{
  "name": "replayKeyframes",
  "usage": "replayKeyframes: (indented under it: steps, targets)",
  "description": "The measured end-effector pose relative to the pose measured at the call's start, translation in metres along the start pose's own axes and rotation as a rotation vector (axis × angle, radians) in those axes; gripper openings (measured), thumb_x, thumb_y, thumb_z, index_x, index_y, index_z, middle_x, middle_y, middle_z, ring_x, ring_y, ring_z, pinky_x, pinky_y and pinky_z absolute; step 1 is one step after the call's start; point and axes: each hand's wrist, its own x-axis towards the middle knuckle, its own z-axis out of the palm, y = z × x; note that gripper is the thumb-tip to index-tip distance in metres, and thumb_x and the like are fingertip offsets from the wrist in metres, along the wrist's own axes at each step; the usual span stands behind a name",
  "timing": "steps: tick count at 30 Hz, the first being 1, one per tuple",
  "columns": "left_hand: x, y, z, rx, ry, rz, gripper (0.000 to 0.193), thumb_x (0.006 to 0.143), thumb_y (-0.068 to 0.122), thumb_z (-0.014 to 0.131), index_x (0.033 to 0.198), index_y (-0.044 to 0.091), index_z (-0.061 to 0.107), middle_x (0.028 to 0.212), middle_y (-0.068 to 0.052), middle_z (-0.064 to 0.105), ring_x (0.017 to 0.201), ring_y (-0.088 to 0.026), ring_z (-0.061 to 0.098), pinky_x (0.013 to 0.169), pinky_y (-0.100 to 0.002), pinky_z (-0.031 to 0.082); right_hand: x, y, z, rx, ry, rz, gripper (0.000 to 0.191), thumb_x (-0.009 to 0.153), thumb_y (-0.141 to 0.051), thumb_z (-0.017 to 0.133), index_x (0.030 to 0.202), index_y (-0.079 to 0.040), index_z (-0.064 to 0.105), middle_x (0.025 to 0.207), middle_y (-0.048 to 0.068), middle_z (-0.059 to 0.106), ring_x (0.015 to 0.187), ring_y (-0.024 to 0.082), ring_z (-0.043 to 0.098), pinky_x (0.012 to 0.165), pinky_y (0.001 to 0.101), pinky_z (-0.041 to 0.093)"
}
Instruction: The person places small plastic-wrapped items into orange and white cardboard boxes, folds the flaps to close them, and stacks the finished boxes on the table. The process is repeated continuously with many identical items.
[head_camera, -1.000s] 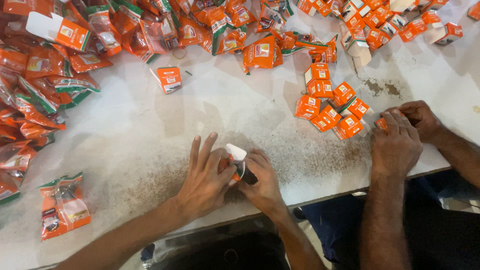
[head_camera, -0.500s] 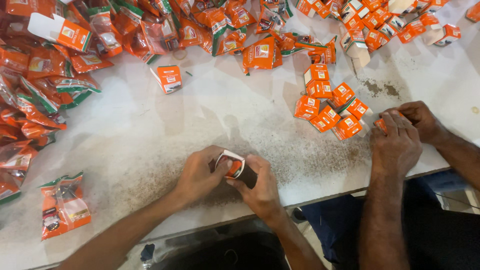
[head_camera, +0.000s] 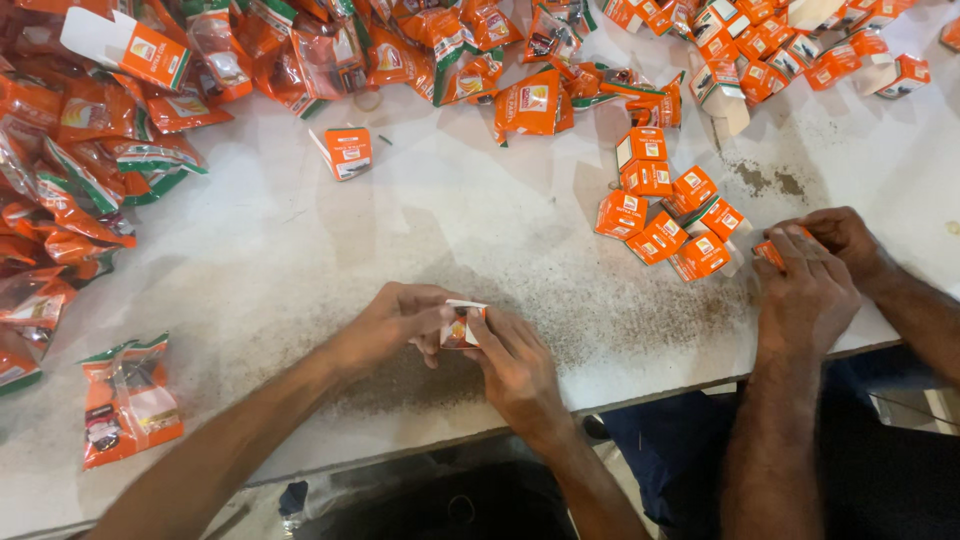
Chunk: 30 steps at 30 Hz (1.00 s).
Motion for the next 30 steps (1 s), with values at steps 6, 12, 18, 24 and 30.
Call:
replayKeyframes:
  steps: [6, 12, 18, 24, 30]
  targets:
    - [0.010, -0.019, 0.013, 0.526, 0.237, 0.155, 0.024, 0.094, 0.013, 0.070, 0.114, 0.002, 0.078, 0.086, -0.013, 0.074, 0.077, -0.020, 0.065, 0.072, -0.039, 0.057, 0.001, -0.001, -0.001, 0.043, 0.026, 0.003, 0.043, 0.078, 0.002, 0.079, 0.119, 0.000, 0.065, 0.124, 0.018, 0.068, 0.109, 0.038, 0.067, 0.090, 0.0463, 0.056]
    - [-0.014, -0.017, 0.011, 1.009, 0.083, 0.884, 0.049, 0.081, -0.003, 0.060, 0.129, 0.007, 0.063, 0.147, -0.013, 0.063, 0.138, -0.037, 0.060, 0.115, -0.046, 0.053, -0.013, 0.011, 0.008, 0.089, 0.087, 0.058, 0.041, 0.083, 0.000, 0.080, 0.116, 0.003, 0.056, 0.119, 0.023, 0.067, 0.103, 0.040, 0.069, 0.085, 0.0447, 0.058]
    - [-0.014, -0.021, 0.015, 1.126, 0.139, 0.883, 0.038, 0.087, 0.008, 0.073, 0.124, 0.006, 0.064, 0.145, -0.015, 0.061, 0.134, -0.036, 0.059, 0.107, -0.044, 0.054, -0.024, 0.019, 0.020, 0.139, 0.102, 0.163, 0.047, 0.083, -0.001, 0.082, 0.117, 0.004, 0.050, 0.109, 0.024, 0.067, 0.098, 0.042, 0.071, 0.084, 0.0443, 0.059]
    - [-0.011, -0.027, 0.008, 1.101, 0.175, 0.810, 0.016, 0.096, 0.006, 0.067, 0.110, 0.011, 0.062, 0.142, -0.004, 0.067, 0.133, -0.026, 0.068, 0.106, -0.037, 0.061, -0.024, 0.020, 0.013, 0.130, 0.046, 0.139, 0.049, 0.081, 0.001, 0.080, 0.120, 0.004, 0.050, 0.115, 0.024, 0.068, 0.105, 0.040, 0.072, 0.088, 0.0440, 0.060]
    - [-0.013, -0.029, 0.014, 1.271, 0.198, 0.971, 0.028, 0.089, 0.013, 0.073, 0.112, 0.004, 0.061, 0.140, -0.017, 0.063, 0.126, -0.037, 0.064, 0.095, -0.044, 0.059, -0.017, 0.014, 0.010, 0.156, 0.071, 0.124, 0.049, 0.082, 0.000, 0.082, 0.120, 0.003, 0.051, 0.119, 0.025, 0.069, 0.107, 0.041, 0.072, 0.088, 0.0438, 0.060]
